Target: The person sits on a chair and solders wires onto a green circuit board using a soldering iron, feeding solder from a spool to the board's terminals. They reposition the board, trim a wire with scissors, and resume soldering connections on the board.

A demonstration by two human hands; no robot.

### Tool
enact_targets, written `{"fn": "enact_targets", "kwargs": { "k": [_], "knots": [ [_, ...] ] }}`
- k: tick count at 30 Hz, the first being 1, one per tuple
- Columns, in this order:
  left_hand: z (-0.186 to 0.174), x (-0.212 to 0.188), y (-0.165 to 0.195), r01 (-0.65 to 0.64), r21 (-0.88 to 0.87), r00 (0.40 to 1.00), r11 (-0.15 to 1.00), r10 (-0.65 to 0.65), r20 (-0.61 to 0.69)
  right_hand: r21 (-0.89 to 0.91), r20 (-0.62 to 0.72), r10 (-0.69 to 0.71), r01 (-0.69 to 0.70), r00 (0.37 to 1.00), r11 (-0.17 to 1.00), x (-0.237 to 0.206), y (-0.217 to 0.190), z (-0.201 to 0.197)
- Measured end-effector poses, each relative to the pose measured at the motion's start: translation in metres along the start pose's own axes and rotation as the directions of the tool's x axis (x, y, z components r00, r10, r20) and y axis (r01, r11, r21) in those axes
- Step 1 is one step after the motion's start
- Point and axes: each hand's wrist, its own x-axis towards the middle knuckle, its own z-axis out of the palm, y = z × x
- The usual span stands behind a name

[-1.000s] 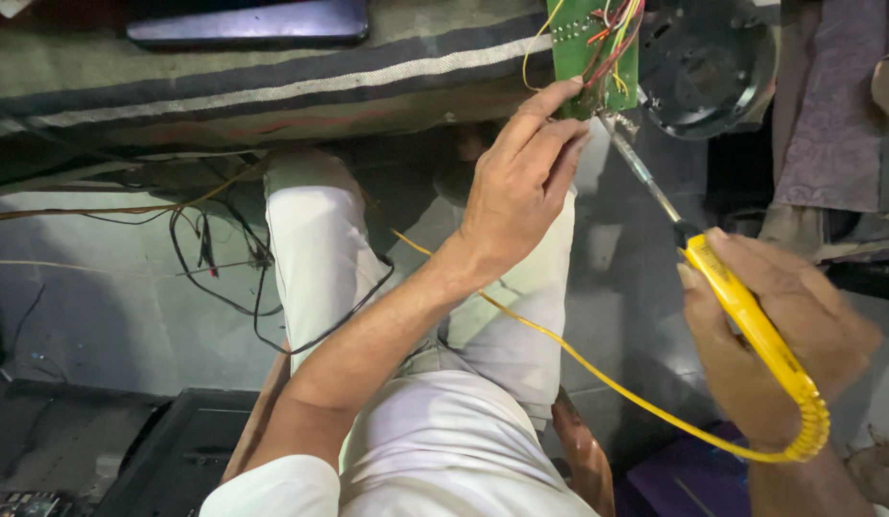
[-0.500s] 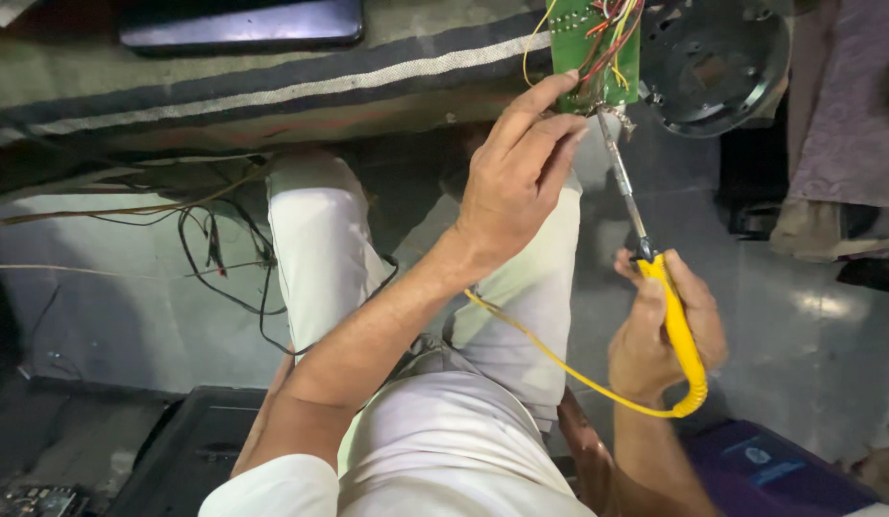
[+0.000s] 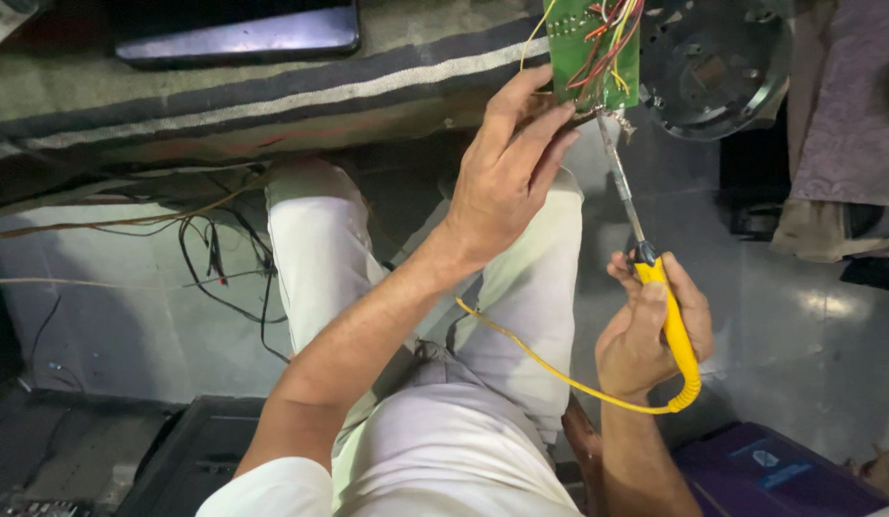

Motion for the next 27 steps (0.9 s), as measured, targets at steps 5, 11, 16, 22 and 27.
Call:
{"fn": "enact_targets", "kwargs": {
  "k": [5,11,16,22,27],
  "knots": [
    [-0.005,-0.002,-0.001,0.022,0.124,1.0,0.992,-0.023,0.006,0.044,-0.041,0.042,-0.041,0.998,0.998,-0.005,-0.002,0.01],
    [-0.026,0.004,-0.008,-0.209,0.254,0.978,0.944,0.199,0.064,0.104,-0.076,0.056,-0.048,0.996,0.993,-0.012,-0.002,0.026],
    [-0.039,0.009,-0.023,-0.415,0.292,0.906,0.862,0.361,0.223,0.125,-0.088,0.052,-0.041,0.995,0.991,-0.019,0.007,0.027],
    [-0.031,0.001,-0.033,-0.356,0.236,0.92,0.904,0.296,0.255,0.14,-0.095,0.052,-0.038,0.994,0.989,-0.023,0.023,0.023],
    [-0.026,-0.004,-0.037,-0.311,0.241,0.94,0.92,0.259,0.222,0.142,-0.102,0.029,-0.014,0.994,0.99,-0.023,0.034,0.023]
  ]
}}
